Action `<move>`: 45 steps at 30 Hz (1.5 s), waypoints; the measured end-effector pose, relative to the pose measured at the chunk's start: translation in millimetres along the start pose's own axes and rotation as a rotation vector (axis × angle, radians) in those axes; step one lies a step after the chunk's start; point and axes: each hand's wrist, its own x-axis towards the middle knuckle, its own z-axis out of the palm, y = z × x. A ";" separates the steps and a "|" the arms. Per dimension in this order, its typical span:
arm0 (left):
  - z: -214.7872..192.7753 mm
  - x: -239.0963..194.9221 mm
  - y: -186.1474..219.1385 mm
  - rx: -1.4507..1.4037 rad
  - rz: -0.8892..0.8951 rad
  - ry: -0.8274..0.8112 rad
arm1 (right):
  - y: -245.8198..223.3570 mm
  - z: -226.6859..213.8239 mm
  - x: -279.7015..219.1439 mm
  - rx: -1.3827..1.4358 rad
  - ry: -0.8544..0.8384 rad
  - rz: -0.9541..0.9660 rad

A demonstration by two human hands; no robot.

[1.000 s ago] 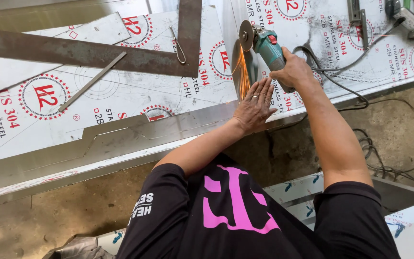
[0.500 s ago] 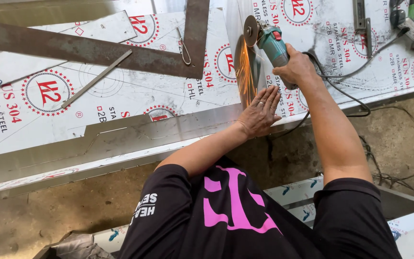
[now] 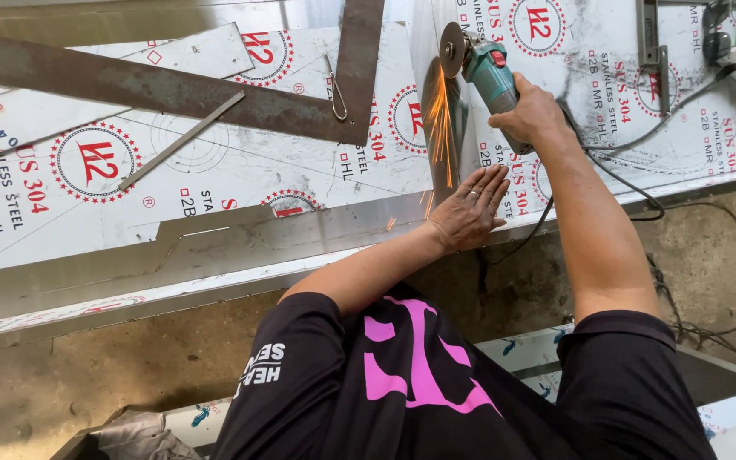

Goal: Cutting a stainless steel sheet using an angle grinder.

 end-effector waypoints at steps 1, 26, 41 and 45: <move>2.0 -0.4 0.6 0.008 0.003 0.003 | -0.2 -0.4 1.1 0.003 0.004 -0.005; 0.1 -0.9 0.3 0.034 0.042 -0.035 | -4.6 1.8 47.6 0.047 0.053 -0.027; -1.5 -1.6 0.6 0.015 0.050 -0.048 | -16.2 -5.8 59.8 0.084 0.062 -0.036; -1.8 -0.6 0.2 0.014 0.046 -0.041 | -12.7 -2.1 68.8 0.086 0.083 -0.066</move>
